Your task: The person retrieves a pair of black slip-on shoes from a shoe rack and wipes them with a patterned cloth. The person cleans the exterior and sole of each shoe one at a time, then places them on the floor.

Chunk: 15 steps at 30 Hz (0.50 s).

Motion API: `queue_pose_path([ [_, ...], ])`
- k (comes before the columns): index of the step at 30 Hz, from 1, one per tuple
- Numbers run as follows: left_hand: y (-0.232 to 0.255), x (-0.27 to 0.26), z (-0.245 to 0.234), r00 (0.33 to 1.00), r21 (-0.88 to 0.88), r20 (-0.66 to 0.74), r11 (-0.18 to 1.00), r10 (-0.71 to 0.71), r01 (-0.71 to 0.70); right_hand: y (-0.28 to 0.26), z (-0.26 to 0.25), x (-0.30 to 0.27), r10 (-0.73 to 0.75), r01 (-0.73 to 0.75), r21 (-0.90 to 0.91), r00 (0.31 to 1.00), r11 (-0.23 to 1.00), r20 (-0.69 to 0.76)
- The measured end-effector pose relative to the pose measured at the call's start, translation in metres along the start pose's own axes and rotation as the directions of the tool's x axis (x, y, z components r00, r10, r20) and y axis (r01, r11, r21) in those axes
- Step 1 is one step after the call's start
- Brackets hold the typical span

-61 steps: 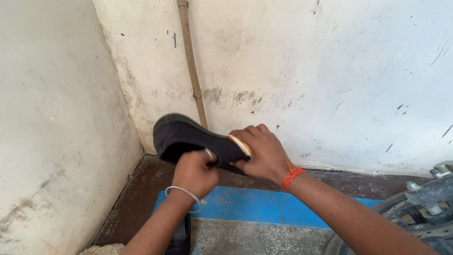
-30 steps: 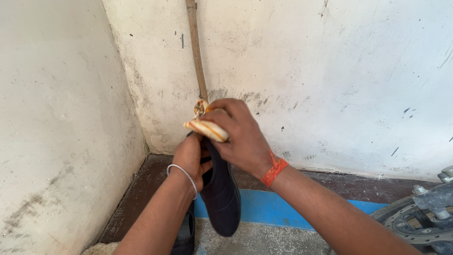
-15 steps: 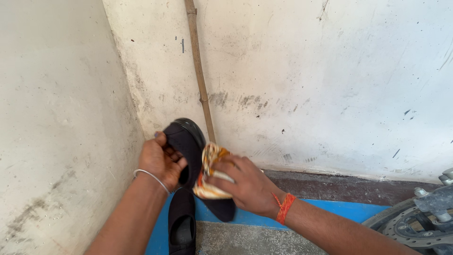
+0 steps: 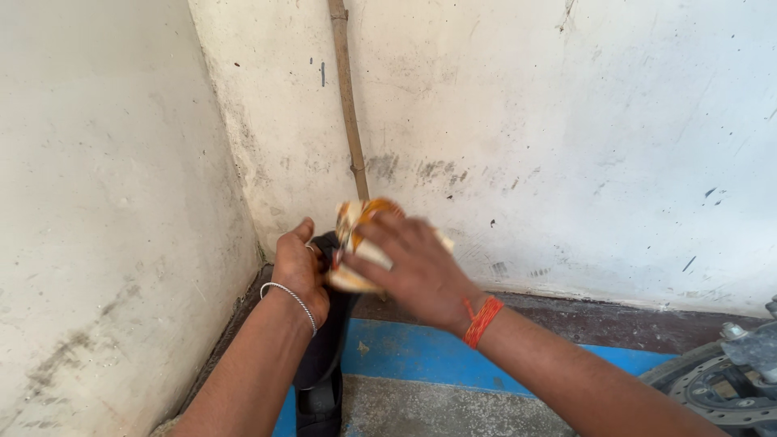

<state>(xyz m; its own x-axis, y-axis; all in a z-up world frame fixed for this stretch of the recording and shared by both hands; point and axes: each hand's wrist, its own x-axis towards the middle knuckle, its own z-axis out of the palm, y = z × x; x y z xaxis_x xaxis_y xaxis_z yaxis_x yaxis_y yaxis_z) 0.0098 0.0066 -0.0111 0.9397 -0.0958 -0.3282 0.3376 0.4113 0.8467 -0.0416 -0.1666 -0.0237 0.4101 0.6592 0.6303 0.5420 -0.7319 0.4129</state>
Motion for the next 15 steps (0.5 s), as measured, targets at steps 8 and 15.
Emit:
queue_pose_path([
  [8,-0.01,-0.024,0.005,0.989,0.042,0.048,0.99,-0.138,0.136,-0.002,0.0,-0.006,0.031,-0.054,0.178,0.991,0.982,0.131],
  [15,-0.02,-0.025,0.018,0.998,0.264,0.066,0.964,0.019,-0.036,0.024,-0.02,0.006,0.449,-0.677,0.622,0.732,0.394,0.513],
])
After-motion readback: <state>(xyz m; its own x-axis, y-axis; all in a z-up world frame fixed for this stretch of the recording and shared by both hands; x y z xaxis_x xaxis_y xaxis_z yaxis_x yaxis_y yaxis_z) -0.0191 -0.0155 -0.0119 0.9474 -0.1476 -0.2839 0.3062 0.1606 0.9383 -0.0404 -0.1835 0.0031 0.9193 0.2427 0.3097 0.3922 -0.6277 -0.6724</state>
